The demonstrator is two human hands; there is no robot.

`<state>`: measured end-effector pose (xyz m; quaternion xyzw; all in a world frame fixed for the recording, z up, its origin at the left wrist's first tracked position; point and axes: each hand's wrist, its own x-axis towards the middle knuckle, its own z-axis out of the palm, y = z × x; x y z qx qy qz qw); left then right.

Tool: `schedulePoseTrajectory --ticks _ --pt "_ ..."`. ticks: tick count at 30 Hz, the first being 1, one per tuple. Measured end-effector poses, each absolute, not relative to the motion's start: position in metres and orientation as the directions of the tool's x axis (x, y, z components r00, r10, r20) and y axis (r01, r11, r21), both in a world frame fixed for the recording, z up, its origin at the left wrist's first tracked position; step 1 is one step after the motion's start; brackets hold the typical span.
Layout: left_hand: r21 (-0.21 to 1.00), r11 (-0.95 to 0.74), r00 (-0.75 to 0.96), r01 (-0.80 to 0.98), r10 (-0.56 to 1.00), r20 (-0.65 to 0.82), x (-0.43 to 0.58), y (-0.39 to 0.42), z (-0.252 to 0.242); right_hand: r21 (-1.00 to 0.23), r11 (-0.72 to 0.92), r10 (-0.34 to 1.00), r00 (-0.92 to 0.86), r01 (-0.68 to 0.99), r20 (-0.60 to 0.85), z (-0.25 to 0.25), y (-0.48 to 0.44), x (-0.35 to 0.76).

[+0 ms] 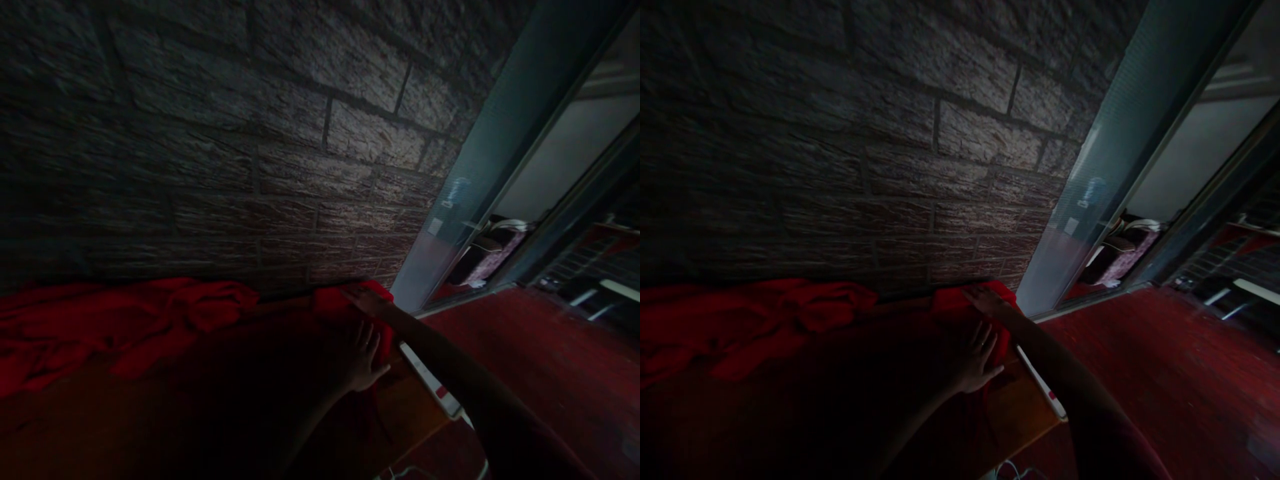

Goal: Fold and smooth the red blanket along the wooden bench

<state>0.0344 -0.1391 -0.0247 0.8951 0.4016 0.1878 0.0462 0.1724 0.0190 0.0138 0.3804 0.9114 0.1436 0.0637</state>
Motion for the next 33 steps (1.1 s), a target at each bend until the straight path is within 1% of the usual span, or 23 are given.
schedulePoseTrajectory --ticks 4,7,10,14,17,21,24,27,33 --pt "0.236 -0.668 0.596 0.706 0.740 0.312 0.036 -0.139 -0.027 0.363 0.653 0.720 -0.693 0.665 -0.027 0.015 0.024 0.164" --pt "0.250 -0.667 0.592 0.702 0.741 0.317 0.034 -0.141 -0.024 0.369 0.615 0.753 -0.658 0.697 -0.013 0.012 0.022 0.161" --pt "0.267 -0.664 0.585 0.699 0.745 0.321 0.033 -0.143 -0.022 0.345 0.538 0.813 -0.581 0.769 0.028 0.012 0.015 0.164" --pt "0.287 -0.651 0.574 0.702 0.757 0.314 0.034 -0.144 -0.022 0.275 0.443 0.878 -0.475 0.853 0.060 0.017 0.007 0.169" --pt "0.273 -0.658 0.569 0.702 0.748 0.341 0.034 -0.144 -0.021 0.253 0.476 0.866 -0.499 0.842 0.030 0.022 0.007 0.173" --pt "0.279 -0.671 0.592 0.687 0.740 0.319 0.034 -0.143 -0.019 0.221 0.611 0.786 -0.615 0.760 -0.057 0.026 0.017 0.176" --pt "0.304 -0.669 0.602 0.678 0.743 0.293 0.034 -0.143 -0.018 0.245 0.628 0.773 -0.627 0.738 -0.092 0.023 0.025 0.170" --pt "0.307 -0.669 0.593 0.677 0.743 0.312 0.035 -0.143 -0.022 0.286 0.573 0.809 -0.586 0.768 -0.050 0.020 0.028 0.161" --pt "0.293 -0.647 0.560 0.704 0.759 0.332 0.037 -0.144 -0.029 0.322 0.421 0.896 -0.443 0.848 -0.005 0.019 0.020 0.167"
